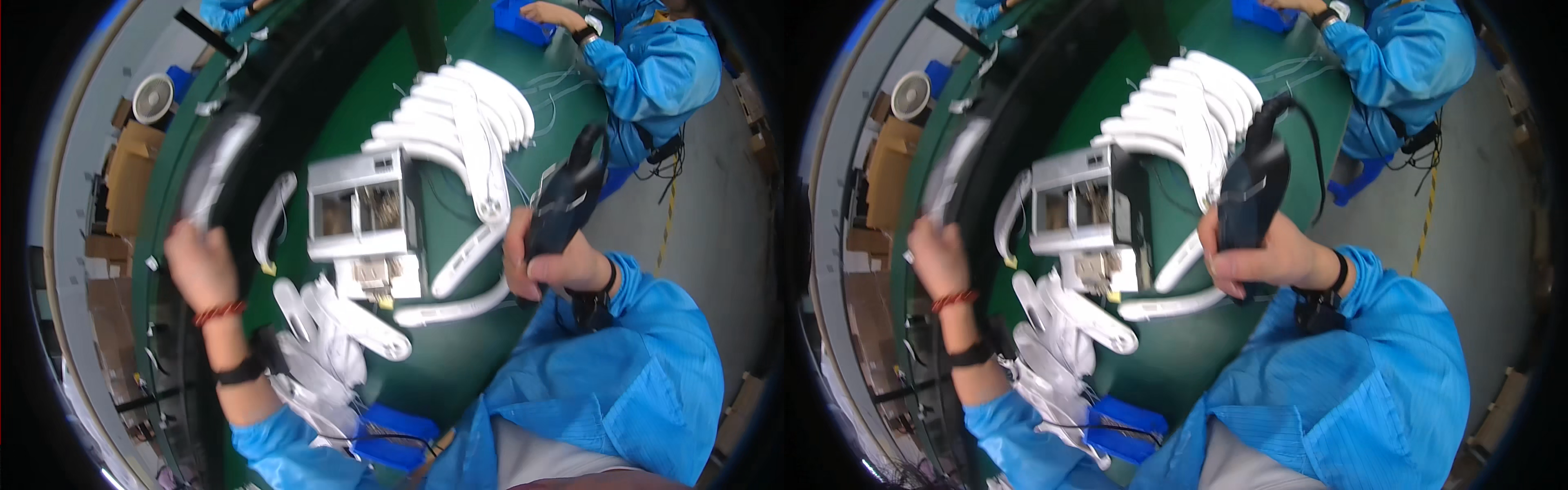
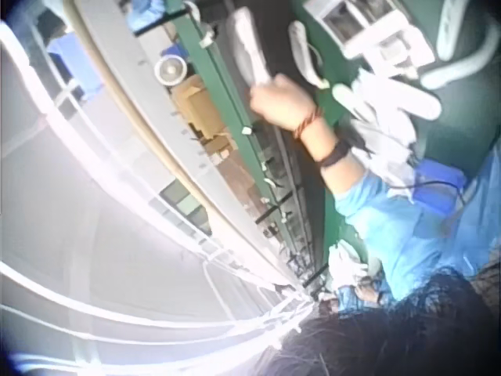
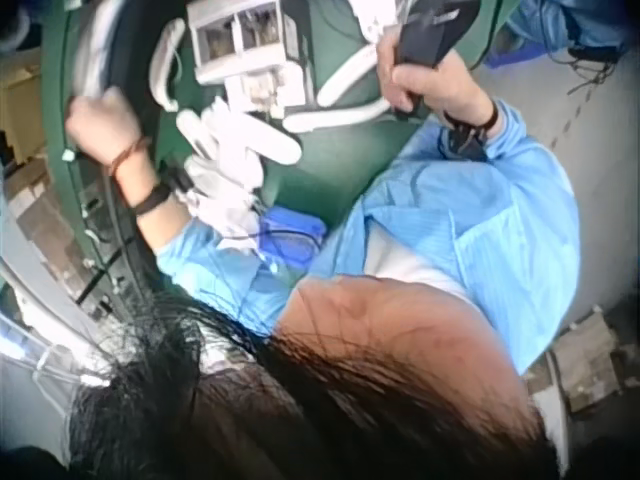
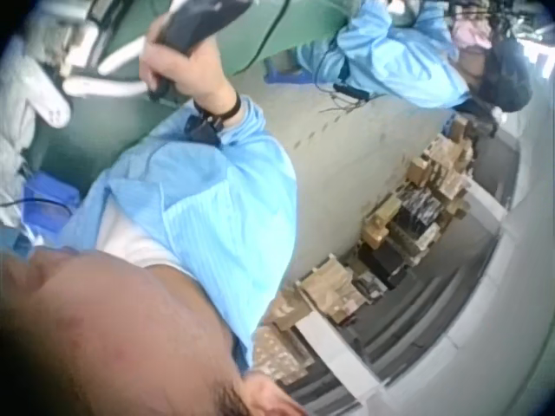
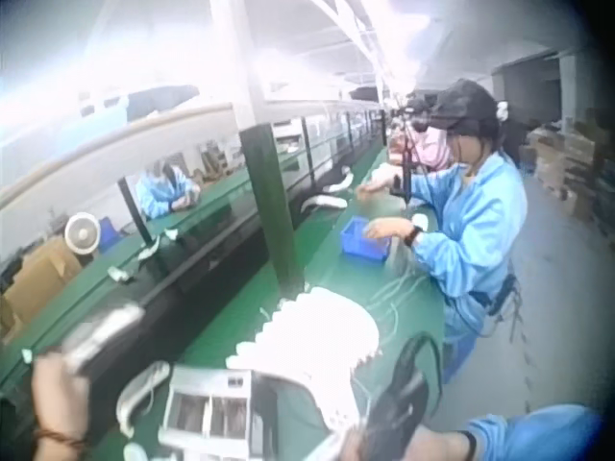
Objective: The person uses an electric screwdriver to assemble small white plastic parts on a factory assembly line.
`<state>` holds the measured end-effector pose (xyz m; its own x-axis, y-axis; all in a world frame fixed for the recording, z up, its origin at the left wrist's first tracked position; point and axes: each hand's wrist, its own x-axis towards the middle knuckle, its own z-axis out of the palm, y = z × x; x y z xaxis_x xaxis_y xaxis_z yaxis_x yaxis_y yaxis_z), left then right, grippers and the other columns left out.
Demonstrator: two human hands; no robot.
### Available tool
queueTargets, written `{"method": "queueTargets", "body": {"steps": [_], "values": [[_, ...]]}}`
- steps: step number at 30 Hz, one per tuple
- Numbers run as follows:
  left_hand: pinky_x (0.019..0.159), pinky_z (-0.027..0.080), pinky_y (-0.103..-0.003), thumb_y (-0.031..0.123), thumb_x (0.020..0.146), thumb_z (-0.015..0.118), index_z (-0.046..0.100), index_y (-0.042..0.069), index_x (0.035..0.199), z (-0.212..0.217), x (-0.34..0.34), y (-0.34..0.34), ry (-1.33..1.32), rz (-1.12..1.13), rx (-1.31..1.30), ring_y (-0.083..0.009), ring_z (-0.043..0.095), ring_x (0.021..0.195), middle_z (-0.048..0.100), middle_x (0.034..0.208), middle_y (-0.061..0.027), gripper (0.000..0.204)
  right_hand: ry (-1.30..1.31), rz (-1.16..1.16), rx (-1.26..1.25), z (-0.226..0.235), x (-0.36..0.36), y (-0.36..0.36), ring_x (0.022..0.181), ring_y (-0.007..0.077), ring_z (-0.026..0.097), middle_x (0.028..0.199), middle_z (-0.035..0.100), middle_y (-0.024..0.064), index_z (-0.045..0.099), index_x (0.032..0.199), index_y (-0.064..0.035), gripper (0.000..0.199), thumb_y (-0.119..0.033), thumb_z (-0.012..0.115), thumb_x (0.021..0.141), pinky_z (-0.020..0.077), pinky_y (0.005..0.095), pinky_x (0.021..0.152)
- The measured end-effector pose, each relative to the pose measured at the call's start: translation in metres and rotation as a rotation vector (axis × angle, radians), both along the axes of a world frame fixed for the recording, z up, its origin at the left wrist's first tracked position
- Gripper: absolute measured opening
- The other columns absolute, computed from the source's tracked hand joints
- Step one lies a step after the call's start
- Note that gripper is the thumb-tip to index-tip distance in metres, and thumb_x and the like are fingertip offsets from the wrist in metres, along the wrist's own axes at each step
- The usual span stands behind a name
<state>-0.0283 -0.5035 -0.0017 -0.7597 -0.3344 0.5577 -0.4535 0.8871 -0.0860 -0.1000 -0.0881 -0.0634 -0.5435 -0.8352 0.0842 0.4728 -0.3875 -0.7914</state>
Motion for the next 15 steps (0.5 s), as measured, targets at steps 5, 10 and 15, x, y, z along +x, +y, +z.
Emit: {"method": "queueTargets", "body": {"steps": [5, 10, 15], "values": [[0.096, 0.042, -0.039, 0.010, 0.089, 0.061, 0.054, -0.005, 0.115, 0.054, 0.184, 0.032, 0.064, 0.124, -0.220, -0.0313, 0.047, 0.118, 0.049, 0.131, -0.0165, 0.032, 0.000, -0.025, -0.176, -0.004, 0.026, -0.015, 0.049, 0.0137, 0.053, 0.060, 0.055, 0.0082, 0.048, 0.090, -0.0008, 0.023, -0.016, 0.064, 0.087, 0.0430, 0.0281, 0.047], [0.094, 0.044, -0.042, 0.031, 0.100, 0.049, 0.031, -0.004, 0.139, 0.032, 0.323, 0.155, 0.201, 0.170, 0.199, -0.0356, 0.047, 0.122, 0.038, 0.141, -0.0243, 0.056, -0.013, 0.054, -0.258, -0.007, 0.055, -0.025, 0.046, 0.0137, 0.050, 0.060, 0.054, 0.0078, 0.047, 0.092, -0.0014, 0.023, -0.018, 0.063, 0.089, 0.0421, 0.0292, 0.044], [0.079, 0.047, -0.043, 0.032, 0.076, 0.079, 0.041, -0.004, 0.138, -0.060, 0.294, 0.265, -0.051, -0.158, 0.791, -0.0364, 0.058, 0.094, 0.058, 0.106, -0.0197, 0.081, 0.094, 0.062, -0.239, -0.003, 0.075, -0.030, 0.044, 0.0120, 0.044, 0.061, 0.048, 0.0042, 0.042, 0.095, -0.0049, 0.031, -0.029, 0.061, 0.092, 0.0362, 0.0263, 0.040]]}}
